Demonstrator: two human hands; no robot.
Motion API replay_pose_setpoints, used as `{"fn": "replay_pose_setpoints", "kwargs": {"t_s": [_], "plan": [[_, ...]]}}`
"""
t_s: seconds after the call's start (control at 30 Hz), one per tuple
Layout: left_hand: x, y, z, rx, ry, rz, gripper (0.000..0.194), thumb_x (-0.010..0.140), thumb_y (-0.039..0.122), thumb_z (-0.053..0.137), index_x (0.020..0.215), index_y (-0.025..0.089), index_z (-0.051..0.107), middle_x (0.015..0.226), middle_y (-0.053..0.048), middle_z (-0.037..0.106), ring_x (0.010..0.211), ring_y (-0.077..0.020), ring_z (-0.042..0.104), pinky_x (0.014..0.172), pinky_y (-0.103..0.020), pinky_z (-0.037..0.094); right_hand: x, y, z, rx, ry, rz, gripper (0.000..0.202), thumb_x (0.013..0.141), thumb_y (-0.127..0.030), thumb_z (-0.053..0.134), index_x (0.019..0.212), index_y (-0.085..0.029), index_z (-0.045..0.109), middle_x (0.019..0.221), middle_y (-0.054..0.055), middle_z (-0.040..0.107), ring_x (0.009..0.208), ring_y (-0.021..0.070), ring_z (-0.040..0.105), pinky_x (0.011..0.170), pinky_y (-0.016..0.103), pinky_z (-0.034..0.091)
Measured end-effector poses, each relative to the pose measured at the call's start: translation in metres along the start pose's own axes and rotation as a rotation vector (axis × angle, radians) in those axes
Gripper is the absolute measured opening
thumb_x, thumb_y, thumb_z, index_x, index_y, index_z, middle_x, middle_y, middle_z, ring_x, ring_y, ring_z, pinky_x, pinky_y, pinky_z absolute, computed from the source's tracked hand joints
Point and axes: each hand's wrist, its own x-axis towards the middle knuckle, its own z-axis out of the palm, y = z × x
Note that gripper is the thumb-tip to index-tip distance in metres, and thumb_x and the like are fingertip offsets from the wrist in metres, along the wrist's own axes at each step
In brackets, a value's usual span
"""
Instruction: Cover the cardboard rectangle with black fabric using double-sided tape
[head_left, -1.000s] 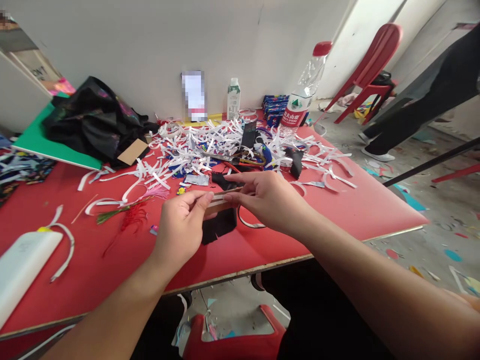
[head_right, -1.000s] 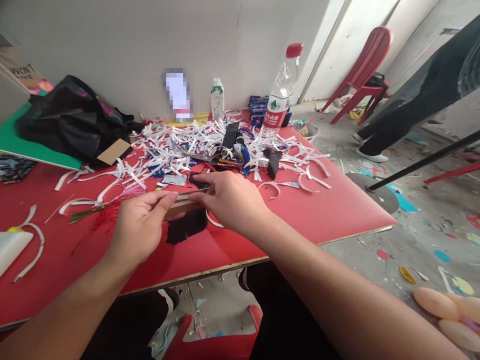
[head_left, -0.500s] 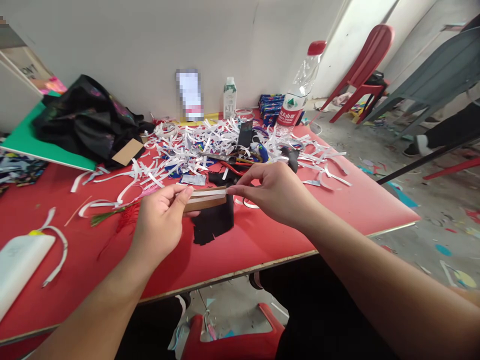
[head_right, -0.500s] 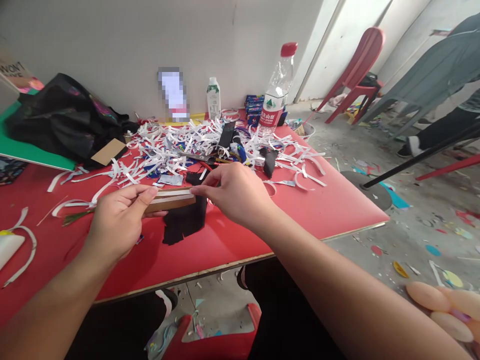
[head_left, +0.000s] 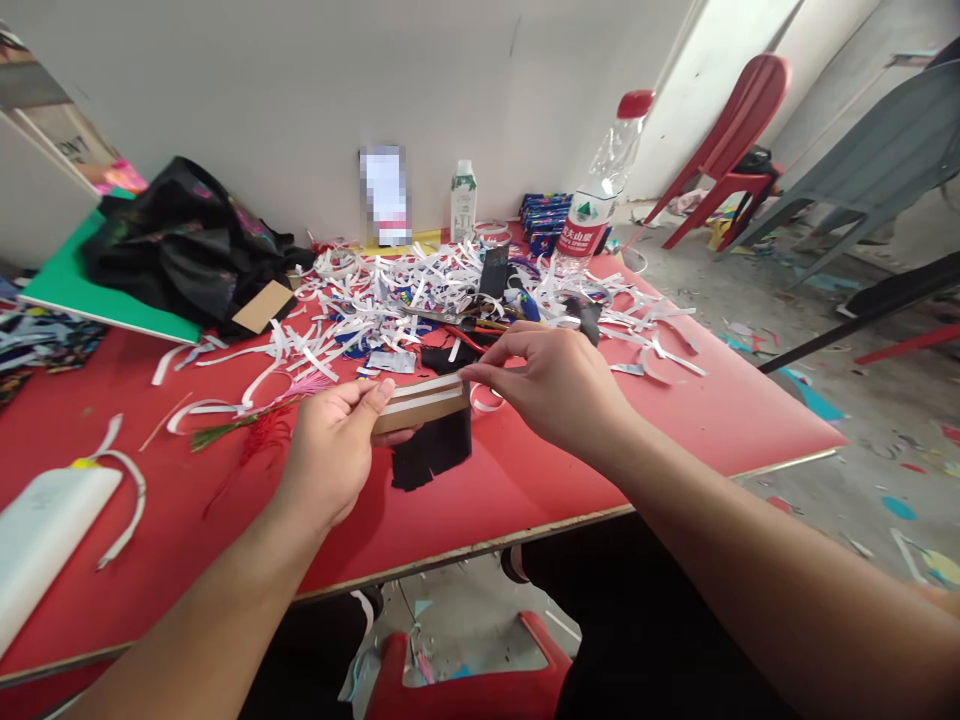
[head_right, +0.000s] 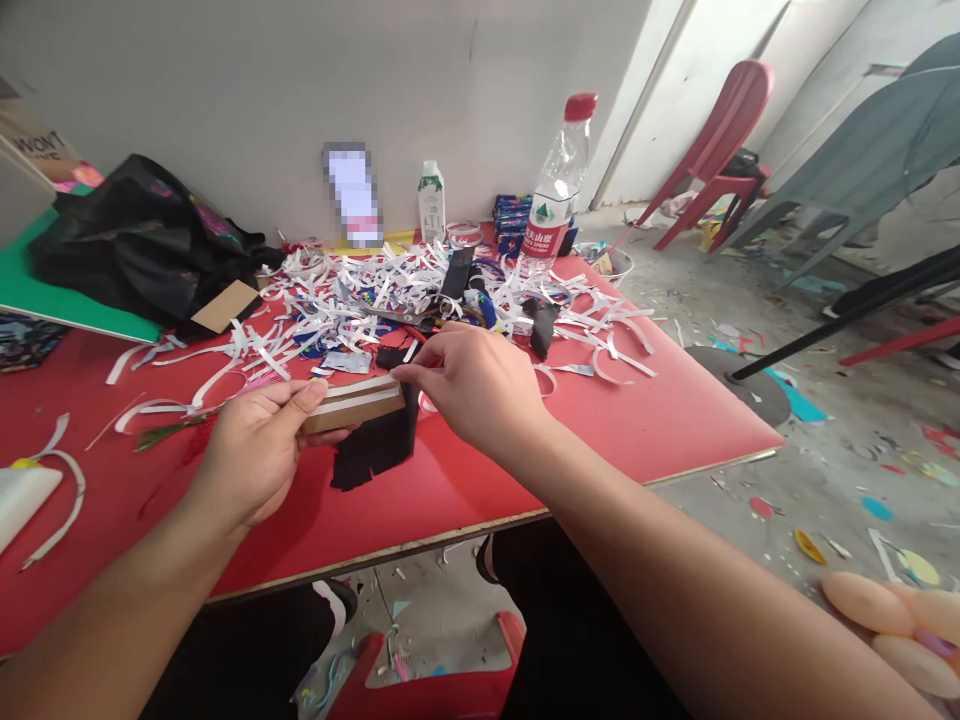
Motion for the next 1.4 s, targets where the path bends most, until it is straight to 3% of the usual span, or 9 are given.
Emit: {"fn": "replay_pose_setpoints", "kwargs": {"t_s": [0.27,0.67,1.07,1.4], "plan": [[0.002,-0.004,0.002,-0.029,0.008,-0.066,0.049,0.073,0.055,0.090,0.092,0.011,0.079,0.088,-0.010,0.080,0.079,-0.0242,0.078,0.062,-0.033,0.069,-0.009,-0.002,0.000,-0.115,0.092,-0.168,0.016,0.095,-0.034,0.080,0.082,-0.025,0.082,0.093,0.004,0.078,0.088,0.0227,0.069,0.063,0.031,0.035],[-0.005,-0.004,-0.003,0.007,0.004,0.070,0.046,0.077,0.059,0.090,0.091,0.016,0.080,0.088,-0.007,0.079,0.086,-0.0278,0.077,0.063,-0.034,0.068,0.001,0.000,-0.002,0.020,-0.021,0.037,0.020,0.090,-0.039,0.084,0.075,-0.025,0.083,0.089,0.004,0.079,0.074,0.0197,0.065,0.062,0.033,0.038],[-0.002,-0.007,-0.004,0.104,0.037,0.135,0.045,0.080,0.060,0.087,0.091,0.017,0.081,0.085,-0.005,0.078,0.079,-0.0254,0.077,0.062,-0.032,0.068,-0.001,-0.001,-0.004,0.033,-0.060,0.070,0.023,0.090,-0.043,0.084,0.074,-0.025,0.083,0.093,0.004,0.081,0.078,0.0212,0.066,0.063,0.034,0.040],[-0.005,-0.005,-0.006,0.046,0.001,0.104,0.040,0.083,0.054,0.087,0.097,0.017,0.080,0.091,-0.006,0.080,0.085,-0.0265,0.080,0.064,-0.033,0.069,0.001,0.000,-0.005,0.040,-0.069,0.094,0.027,0.089,-0.044,0.084,0.073,-0.024,0.080,0.090,0.003,0.079,0.075,0.0201,0.062,0.062,0.034,0.038]]}}
